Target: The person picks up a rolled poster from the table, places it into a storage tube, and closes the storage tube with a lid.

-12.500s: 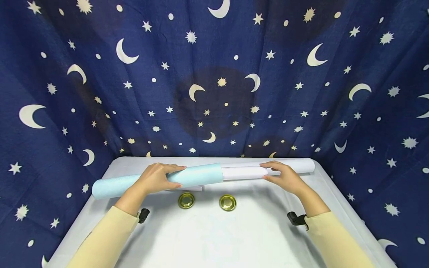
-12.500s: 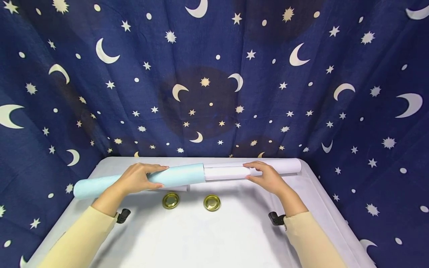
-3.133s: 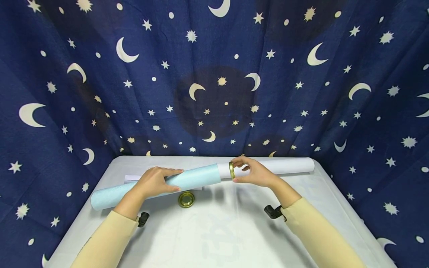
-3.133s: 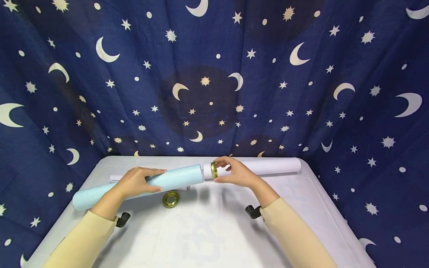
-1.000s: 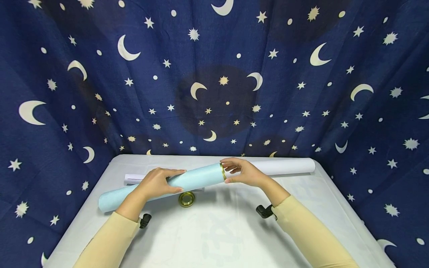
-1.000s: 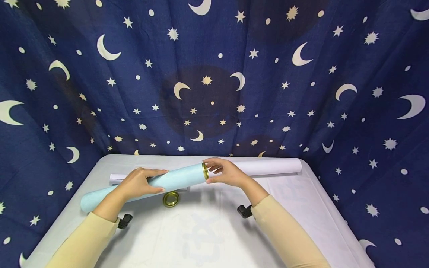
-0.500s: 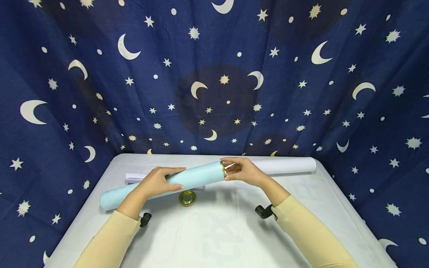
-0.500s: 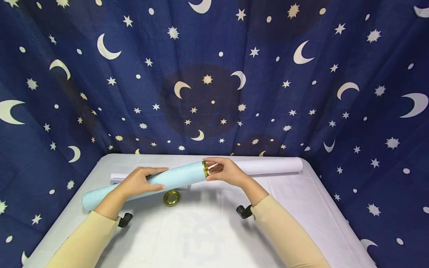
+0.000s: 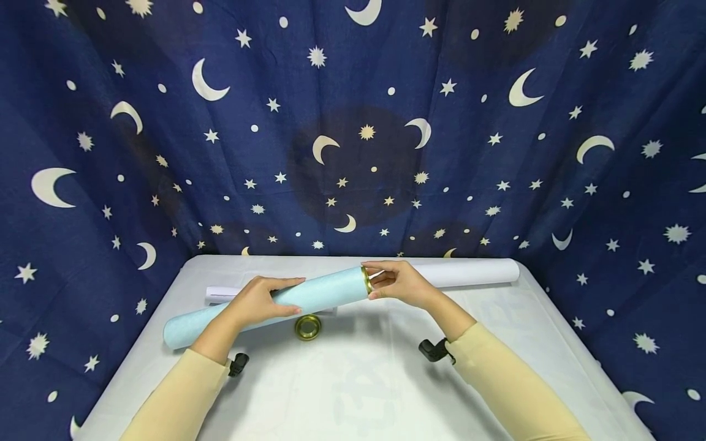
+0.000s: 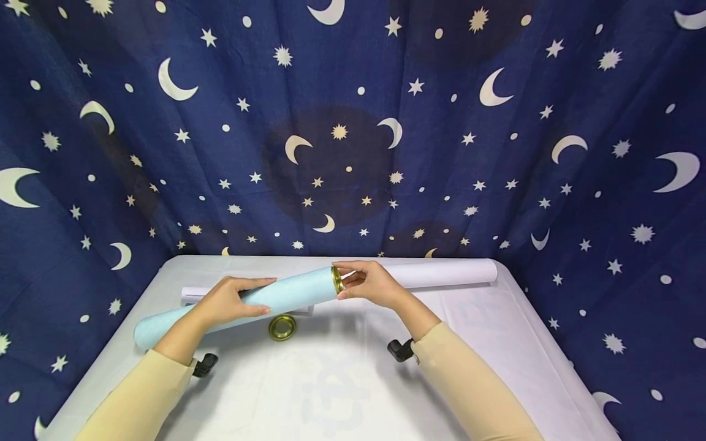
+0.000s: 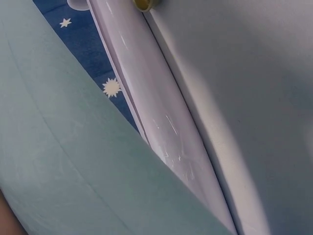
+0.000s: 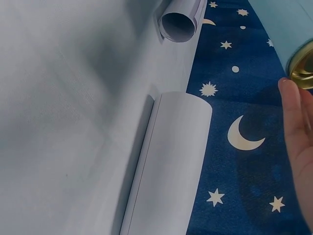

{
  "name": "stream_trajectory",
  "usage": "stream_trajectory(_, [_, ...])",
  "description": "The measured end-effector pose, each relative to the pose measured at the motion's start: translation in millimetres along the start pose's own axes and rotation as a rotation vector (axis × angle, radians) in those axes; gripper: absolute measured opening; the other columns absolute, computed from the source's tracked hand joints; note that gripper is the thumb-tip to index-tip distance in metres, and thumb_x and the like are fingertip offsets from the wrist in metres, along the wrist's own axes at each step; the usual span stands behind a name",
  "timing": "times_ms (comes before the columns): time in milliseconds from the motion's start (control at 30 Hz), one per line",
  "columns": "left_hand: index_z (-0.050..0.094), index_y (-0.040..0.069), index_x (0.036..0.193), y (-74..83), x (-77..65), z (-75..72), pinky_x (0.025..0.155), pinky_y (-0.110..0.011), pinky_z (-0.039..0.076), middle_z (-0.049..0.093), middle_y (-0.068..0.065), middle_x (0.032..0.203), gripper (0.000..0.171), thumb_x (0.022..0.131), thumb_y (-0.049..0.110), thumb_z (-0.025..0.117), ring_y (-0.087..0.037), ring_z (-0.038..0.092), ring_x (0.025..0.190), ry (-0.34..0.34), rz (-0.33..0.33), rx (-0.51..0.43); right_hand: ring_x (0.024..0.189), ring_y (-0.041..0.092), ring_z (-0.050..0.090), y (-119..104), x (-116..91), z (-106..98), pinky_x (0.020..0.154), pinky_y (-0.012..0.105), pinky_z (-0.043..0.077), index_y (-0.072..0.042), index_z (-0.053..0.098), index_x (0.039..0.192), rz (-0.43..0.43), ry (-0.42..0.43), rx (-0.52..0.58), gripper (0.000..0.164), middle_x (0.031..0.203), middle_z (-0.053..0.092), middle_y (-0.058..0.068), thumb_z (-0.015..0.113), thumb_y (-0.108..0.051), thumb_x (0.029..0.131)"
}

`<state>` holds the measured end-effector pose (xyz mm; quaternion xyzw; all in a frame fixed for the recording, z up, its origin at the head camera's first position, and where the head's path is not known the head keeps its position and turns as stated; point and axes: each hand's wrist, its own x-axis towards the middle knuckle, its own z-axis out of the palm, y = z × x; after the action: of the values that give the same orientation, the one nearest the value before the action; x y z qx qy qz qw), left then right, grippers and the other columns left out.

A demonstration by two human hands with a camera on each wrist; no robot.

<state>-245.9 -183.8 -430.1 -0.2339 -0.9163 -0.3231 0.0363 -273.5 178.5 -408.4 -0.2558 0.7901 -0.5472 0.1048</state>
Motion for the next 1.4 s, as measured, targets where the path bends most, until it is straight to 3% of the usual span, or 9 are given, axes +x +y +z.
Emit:
stream_trajectory(333, [0.067,0.037,0.131,1.7,-1.0,2.5,0.087,-0.041,0.052,0.07,0.002,0.123,0.066,0.071,0.056,0.086,-0.014,0.064,0.1,0.014,0.0,-0.026,0.108,0.034,0.067,4.2,1.7,3.8,0.088,0.033,0.057,0.001,0.057,0.14,-0.034,-0.006,0.02,0.073,0.13,0.062,0.024,0.086,0.002,0.073])
stream_trajectory(667, [0.067,0.037,0.131,0.5,-4.2,6.2,0.086,-0.039,0.052,0.07,0.004,0.123,0.065,0.072,0.055,0.085,-0.012,0.063,0.099,0.004,0.0,-0.027,0.118,0.032,0.062,12.1,-4.2,3.1,0.095,0.038,0.055,-0.006,0.057,0.141,-0.068,-0.035,0.003,0.065,0.14,0.054,0.014,0.083,-0.006,0.081])
stream_trajectory(1100, [0.067,0.041,0.13,2.6,-1.2,10.2,0.084,-0.038,0.052,0.07,0.004,0.123,0.063,0.072,0.056,0.085,-0.012,0.063,0.099,0.003,0.004,-0.035,0.12,0.034,0.061,16.0,-9.0,5.3,0.098,0.036,0.052,-0.003,0.061,0.136,-0.126,0.03,0.036,0.06,0.128,0.061,0.015,0.082,-0.001,0.08])
stream_trajectory(1400, [0.069,0.036,0.129,3.9,-0.4,12.4,0.085,-0.038,0.053,0.071,0.003,0.121,0.063,0.071,0.051,0.088,-0.012,0.065,0.099,0.015,0.006,-0.046,0.117,0.032,0.062,21.7,-9.1,8.0,0.098,0.037,0.053,-0.001,0.06,0.137,-0.131,0.045,0.071,0.061,0.125,0.06,0.019,0.082,0.0,0.08])
